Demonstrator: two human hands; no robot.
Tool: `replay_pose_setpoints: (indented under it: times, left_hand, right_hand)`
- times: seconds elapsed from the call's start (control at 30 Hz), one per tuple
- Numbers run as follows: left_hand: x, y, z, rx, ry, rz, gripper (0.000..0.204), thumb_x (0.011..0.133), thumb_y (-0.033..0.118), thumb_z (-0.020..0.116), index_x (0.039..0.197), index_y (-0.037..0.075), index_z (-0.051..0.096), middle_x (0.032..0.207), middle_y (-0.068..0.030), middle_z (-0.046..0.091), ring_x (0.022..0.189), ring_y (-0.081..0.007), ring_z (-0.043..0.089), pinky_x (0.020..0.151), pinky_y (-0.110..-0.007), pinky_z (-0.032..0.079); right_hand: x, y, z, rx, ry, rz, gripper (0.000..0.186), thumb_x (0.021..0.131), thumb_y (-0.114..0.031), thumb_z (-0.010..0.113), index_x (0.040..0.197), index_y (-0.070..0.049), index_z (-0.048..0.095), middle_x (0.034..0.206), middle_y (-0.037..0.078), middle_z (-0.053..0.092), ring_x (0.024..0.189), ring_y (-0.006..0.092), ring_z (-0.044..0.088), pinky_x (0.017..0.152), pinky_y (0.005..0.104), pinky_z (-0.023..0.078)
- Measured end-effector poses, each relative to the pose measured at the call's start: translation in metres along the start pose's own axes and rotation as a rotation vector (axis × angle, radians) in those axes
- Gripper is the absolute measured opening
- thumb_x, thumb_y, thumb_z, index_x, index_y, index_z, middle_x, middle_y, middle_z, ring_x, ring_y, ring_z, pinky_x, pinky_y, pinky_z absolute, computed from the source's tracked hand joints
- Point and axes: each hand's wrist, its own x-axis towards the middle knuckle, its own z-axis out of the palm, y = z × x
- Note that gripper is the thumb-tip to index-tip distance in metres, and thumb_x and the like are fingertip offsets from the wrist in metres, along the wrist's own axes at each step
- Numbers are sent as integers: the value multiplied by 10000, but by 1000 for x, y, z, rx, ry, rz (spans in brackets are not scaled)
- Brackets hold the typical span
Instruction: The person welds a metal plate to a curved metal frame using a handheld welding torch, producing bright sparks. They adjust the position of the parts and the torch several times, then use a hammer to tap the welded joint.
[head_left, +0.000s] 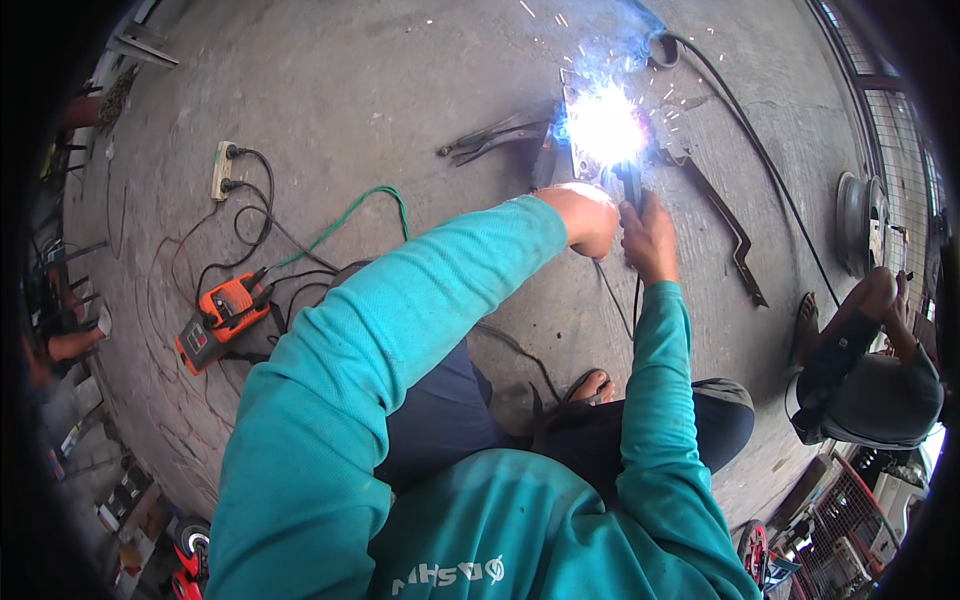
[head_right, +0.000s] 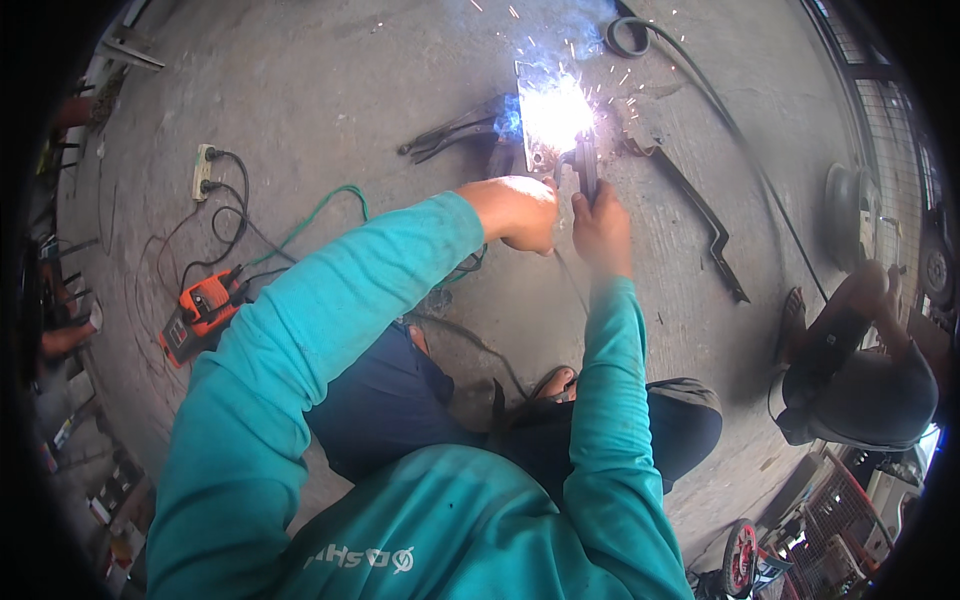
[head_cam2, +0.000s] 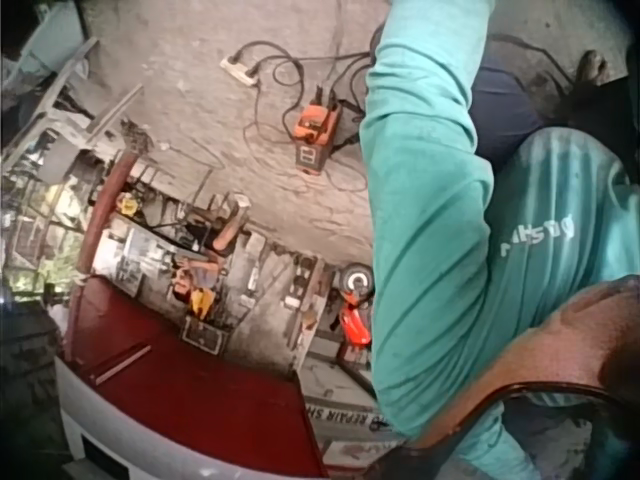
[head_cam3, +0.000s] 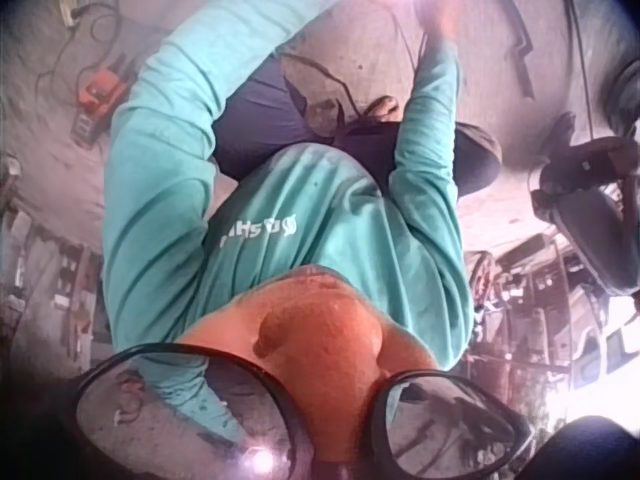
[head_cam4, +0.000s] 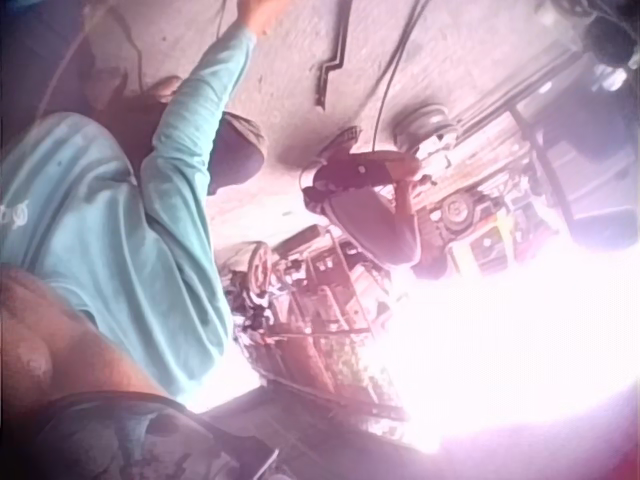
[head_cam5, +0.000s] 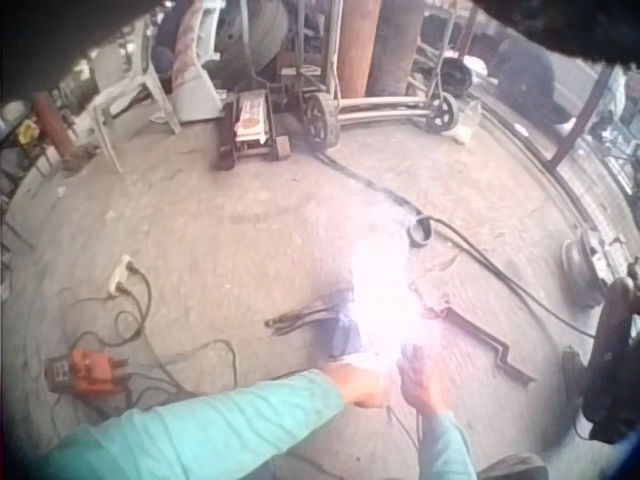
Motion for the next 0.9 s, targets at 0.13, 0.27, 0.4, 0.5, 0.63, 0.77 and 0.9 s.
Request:
replay_pose_setpoints:
  times: [0.13,0.27,0.4,0.5,0.63,0.77,0.9]
  left_hand:
    - [-10,3,-7,-27,-30,-10,371,891,281,726,1142,15,789,1192,-195,756,1109,-349,729,957,-449,570]
    - [-26,5,-16,24,-59,-11,461,894,362,758,1196,14,769,1242,-186,745,1130,-363,720,973,-463,564]
    - [-35,-5,-21,89,-167,-55,557,897,412,772,1254,-14,731,1255,-208,736,1101,-386,726,943,-491,574]
    - [-31,-19,-29,77,-167,-98,585,892,436,783,1217,-47,731,1178,-239,748,1042,-386,739,897,-486,580]
    - [-38,-35,-46,63,-34,-160,555,900,443,770,1138,-59,751,1028,-216,766,949,-351,748,799,-484,570]
    - [-46,-43,-60,-80,55,-345,517,917,416,764,1195,-20,757,979,-176,772,913,-273,745,727,-441,577]
    - [-61,-66,-67,-197,196,-482,564,931,405,751,1305,-16,712,1113,-181,765,981,-265,744,758,-409,602]
  right_hand:
    - [-1,7,3,-58,29,-20,428,1011,-277,620,1324,12,581,1109,293,723,1039,487,694,898,549,528]
    - [-1,3,1,-53,-4,28,462,1024,-305,616,1370,-2,570,1199,264,726,1117,454,696,925,541,530]
    - [-21,-31,-31,529,-61,125,357,1060,-229,593,1340,-9,564,909,62,651,652,121,578,536,308,472]
    - [-29,-28,-83,947,-67,23,282,1100,-212,529,1304,-17,534,981,90,685,692,148,626,619,315,525]
    - [-41,-13,-137,952,-44,85,244,1055,-140,555,1249,6,580,1037,118,704,762,164,642,657,326,559]
    - [-48,-5,-141,1373,-14,94,403,1095,-413,527,1232,-43,611,830,72,667,655,148,623,590,292,536]
    - [-50,-18,-155,1130,107,22,593,1010,-614,624,1208,-55,617,749,32,626,551,123,583,503,286,505]
